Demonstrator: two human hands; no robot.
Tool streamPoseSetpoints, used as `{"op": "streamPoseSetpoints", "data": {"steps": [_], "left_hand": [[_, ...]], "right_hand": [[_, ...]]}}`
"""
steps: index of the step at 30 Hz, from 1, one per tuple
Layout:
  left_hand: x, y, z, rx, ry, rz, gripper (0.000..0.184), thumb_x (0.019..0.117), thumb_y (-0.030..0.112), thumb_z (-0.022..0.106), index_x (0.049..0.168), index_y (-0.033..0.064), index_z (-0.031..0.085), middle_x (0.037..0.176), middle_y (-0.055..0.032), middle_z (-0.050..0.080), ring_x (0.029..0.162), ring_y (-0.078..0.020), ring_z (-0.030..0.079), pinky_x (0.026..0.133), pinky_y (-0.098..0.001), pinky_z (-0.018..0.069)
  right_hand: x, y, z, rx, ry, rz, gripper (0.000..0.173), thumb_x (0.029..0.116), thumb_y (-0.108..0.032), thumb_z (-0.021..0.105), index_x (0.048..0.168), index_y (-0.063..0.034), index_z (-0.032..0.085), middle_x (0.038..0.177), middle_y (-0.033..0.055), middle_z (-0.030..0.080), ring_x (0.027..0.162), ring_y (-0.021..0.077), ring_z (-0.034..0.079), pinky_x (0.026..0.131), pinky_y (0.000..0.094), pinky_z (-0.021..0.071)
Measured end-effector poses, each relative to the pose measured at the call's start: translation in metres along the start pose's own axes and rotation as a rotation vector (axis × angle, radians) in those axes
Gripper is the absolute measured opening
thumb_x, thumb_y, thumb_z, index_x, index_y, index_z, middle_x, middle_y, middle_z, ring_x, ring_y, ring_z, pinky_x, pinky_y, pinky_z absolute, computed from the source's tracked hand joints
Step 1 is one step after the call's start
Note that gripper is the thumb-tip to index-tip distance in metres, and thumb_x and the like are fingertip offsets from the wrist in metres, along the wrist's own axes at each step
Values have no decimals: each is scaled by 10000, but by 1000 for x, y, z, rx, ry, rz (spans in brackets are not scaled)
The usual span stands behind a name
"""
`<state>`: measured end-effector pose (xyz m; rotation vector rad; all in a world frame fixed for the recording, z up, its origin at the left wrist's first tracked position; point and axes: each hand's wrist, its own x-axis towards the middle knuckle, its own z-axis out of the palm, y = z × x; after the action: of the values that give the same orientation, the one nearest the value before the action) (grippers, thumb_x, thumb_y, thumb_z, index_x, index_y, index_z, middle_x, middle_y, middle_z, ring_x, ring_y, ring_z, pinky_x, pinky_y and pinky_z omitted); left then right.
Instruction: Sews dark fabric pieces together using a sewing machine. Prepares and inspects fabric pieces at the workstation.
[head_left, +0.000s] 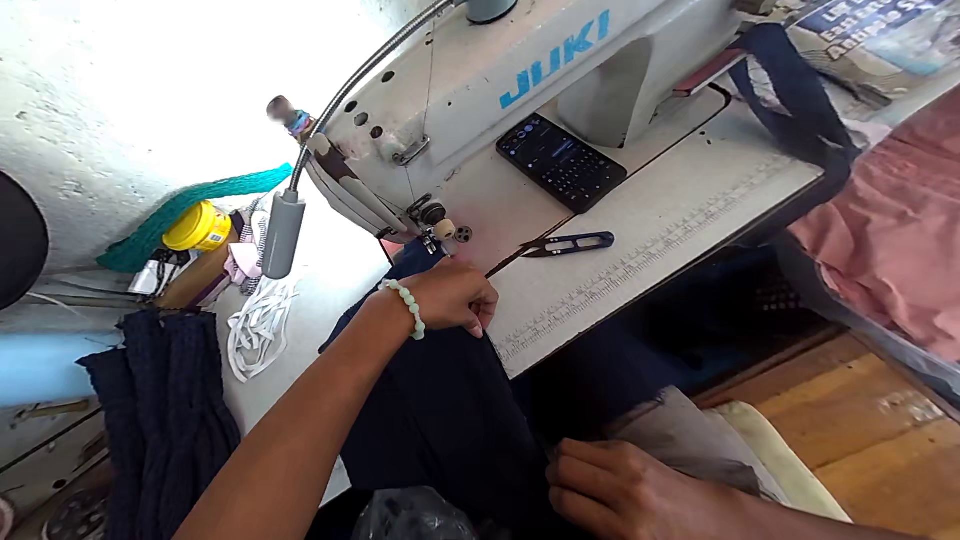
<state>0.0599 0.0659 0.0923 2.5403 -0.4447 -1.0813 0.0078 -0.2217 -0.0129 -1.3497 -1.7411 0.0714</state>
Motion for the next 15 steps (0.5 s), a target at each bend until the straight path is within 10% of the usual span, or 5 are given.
{"op": "streamPoseSetpoints", "data": {"steps": [5, 9, 15], "left_hand": [[-16, -2, 49, 88, 502, 30, 94, 887, 143, 763, 868, 54, 738, 885, -98, 691, 960, -284, 666, 954, -535, 464], [-19, 36, 116, 163, 1002, -365, 236, 926, 215, 722, 1028, 5, 752, 1103, -168, 726, 1038, -364, 703, 867, -511, 577], [4, 78, 179, 82, 1209, -570, 436, 1059, 315, 482, 1355, 54, 668, 1452, -153, 599, 1366, -412, 536, 1119, -609, 401]], "right_hand": [[-1, -2, -5, -26, -5, -2, 200, 1018, -15, 497, 888, -67, 641, 851, 88, 648, 801, 209, 636, 674, 271, 532], [-6, 0, -13, -66, -13, 14, 209, 1023, -24, 489, 894, -74, 646, 859, 85, 662, 804, 213, 642, 687, 282, 533], [-12, 7, -9, -109, -4, 32, 202, 1025, -25, 483, 923, -85, 648, 867, 77, 660, 794, 208, 628, 670, 290, 510]]}}
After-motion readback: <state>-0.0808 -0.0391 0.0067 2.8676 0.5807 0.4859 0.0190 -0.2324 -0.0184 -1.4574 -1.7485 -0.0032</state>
